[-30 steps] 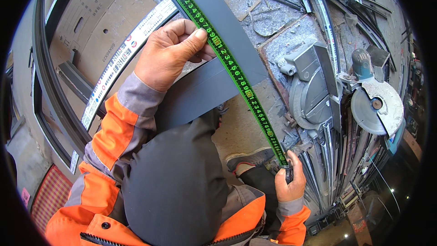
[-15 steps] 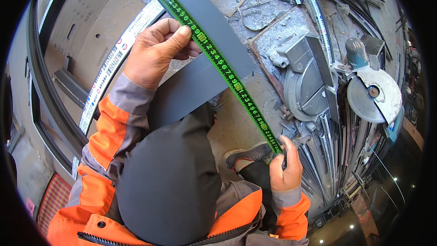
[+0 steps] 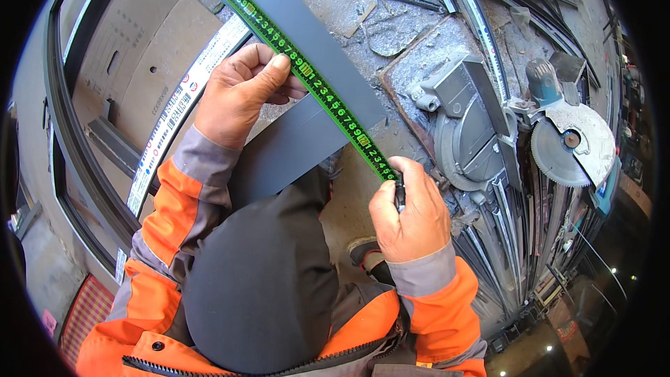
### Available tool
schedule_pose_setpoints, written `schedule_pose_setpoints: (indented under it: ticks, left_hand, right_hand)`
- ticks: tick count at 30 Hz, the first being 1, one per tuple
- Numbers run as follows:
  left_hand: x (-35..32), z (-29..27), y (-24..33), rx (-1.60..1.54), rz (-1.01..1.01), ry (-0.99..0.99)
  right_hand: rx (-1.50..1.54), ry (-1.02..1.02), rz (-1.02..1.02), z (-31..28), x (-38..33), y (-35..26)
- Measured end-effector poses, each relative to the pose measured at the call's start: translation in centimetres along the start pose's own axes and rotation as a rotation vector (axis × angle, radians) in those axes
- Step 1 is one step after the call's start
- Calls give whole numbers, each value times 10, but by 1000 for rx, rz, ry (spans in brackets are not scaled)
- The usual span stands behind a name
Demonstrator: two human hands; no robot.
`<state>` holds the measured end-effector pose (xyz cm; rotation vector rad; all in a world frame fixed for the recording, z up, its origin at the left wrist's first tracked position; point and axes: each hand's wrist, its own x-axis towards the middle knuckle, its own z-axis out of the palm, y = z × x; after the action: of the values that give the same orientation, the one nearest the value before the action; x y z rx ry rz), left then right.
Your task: The person sits on the floor and measures metal profiles using a tape measure and a straight ruler. They mark the measured lengths with a marker pen, preparing the profiles for cutting.
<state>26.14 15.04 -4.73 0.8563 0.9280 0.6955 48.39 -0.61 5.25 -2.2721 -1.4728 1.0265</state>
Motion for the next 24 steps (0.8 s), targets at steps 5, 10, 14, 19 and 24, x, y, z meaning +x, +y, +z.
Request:
schedule_pose_setpoints:
  ticks: [5, 10, 14, 19, 24]
  left_hand:
    - [1, 0, 0, 10, -3, 10]
    - [-2, 4, -3, 1, 19, 38]
    - [0, 1, -7, 5, 47, 22]
    - [0, 4, -14, -70, 32, 0]
    - [3, 2, -20, -90, -10, -17]
  right_hand:
    - [-54, 35, -95, 3, 10, -5]
    - [-36, 5, -64, 3, 14, -10]
    - [52, -18, -60, -5, 12, -10]
    - [48, -59, -89, -7, 10, -3]
    - [-56, 100, -176, 5, 6, -4]
